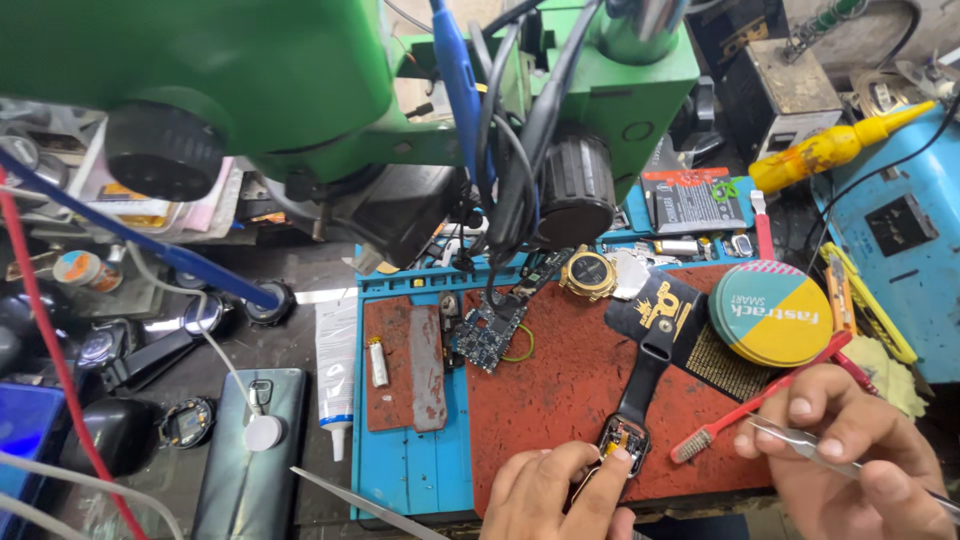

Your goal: The person uses tweezers to position a component inside a smartwatch and applies adhesive from a tube to the edge of the casing before pressing the screen back into place.

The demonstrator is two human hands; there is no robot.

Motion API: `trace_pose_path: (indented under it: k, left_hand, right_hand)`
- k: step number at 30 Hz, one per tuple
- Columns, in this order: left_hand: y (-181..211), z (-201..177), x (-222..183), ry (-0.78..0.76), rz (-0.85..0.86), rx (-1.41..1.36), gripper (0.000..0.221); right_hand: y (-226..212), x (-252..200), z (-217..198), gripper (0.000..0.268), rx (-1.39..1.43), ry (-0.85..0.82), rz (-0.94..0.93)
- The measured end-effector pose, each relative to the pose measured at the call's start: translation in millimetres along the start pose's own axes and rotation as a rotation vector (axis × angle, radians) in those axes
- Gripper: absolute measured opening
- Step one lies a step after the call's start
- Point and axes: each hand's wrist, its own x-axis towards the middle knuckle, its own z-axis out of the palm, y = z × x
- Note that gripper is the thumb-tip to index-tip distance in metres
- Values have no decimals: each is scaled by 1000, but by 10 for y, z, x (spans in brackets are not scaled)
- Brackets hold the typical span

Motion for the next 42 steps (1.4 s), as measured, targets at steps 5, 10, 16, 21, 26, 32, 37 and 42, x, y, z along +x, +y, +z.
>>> trace_pose_path:
  k: [5,10,16,21,26,32,37,42]
  left_hand:
    - [-27,27,-97,16,18,34,44]
    - [-28,155,-224,101,7,80,40]
    - [-111,350,-465,296,-38,104,25]
    - [-298,369,-660,277,-43,-54,21]
    - [-414,236,-811,202,-84,-92,22]
    - [-592,-454,-599,369,-133,164,46]
    - [-485,-1167,-172,251,-497,539,51]
    - [-580,-1325,179,225,-622,570,45]
  right_hand:
    - [-101,-110,-325,35,-185,84,42]
    - [-37,-85,-523,23,-1023,451,331]
    - [18,217,-144,69,-976,434,341]
    - [59,241,-91,67,-1188,331,235]
    - [31,242,200,55,-1282,370,68]
    - [28,123,45,39,-1325,308,49]
    - [-10,36,22,32,-1248,244,-33]
    - [-91,15,123,33,-1271,218,54]
